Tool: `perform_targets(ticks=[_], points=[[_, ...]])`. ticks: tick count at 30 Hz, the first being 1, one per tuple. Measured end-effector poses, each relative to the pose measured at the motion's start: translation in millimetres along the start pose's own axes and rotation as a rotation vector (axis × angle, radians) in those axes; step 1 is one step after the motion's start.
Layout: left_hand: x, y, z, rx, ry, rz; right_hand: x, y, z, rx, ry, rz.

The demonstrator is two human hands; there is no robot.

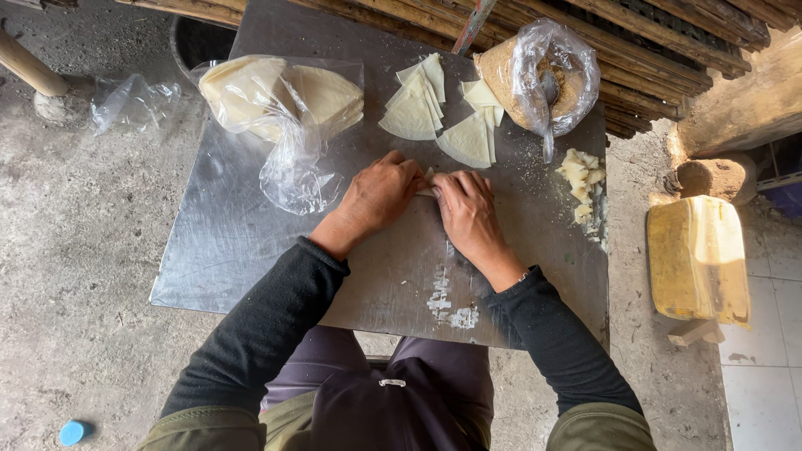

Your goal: The person folds triangular wrappers on a metal table, scoops a grainy filling from a plastic bag with a spoon, and places it into each wrapper. The person then folds the wrappers closed and stacks them on the table.

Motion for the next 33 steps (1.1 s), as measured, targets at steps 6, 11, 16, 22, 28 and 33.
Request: perform_targets(ticks=[6,11,16,22,28,33], points=[[-1,0,-5,0.055,-0.01,0.005,-2,-5,-2,0.048,-0.001,0.05],[-3,-7,-2,-0.012,-0.121,-0.118,0,-3,-2,0.002,0.005,-0.019],[0,-4,-5,0.069,-0.045,-0.094,-1,-6,-2,0.065,-0.046,-0.032],[-1,3,-6,0.142,0.049,-0.074,2,7,-16,0.046,0.029,0.004],[-9,8,-11,0.088,0.015,0.046,-15,1,3,-0.061,-0.048,0.132],[-8,-9,-21,0.16,0.018,-0.098,-21,-14,30,-0.259,-0.112,0.098]])
Point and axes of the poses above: each hand's wrist, its own x-axis towards the middle knuckle, its own y-axis out of the palm, z = x × y, the point moved 9 cm from there along x, towards the middle knuckle, and after that the axes turned 13 degrees about y, right-handed, at the moved point
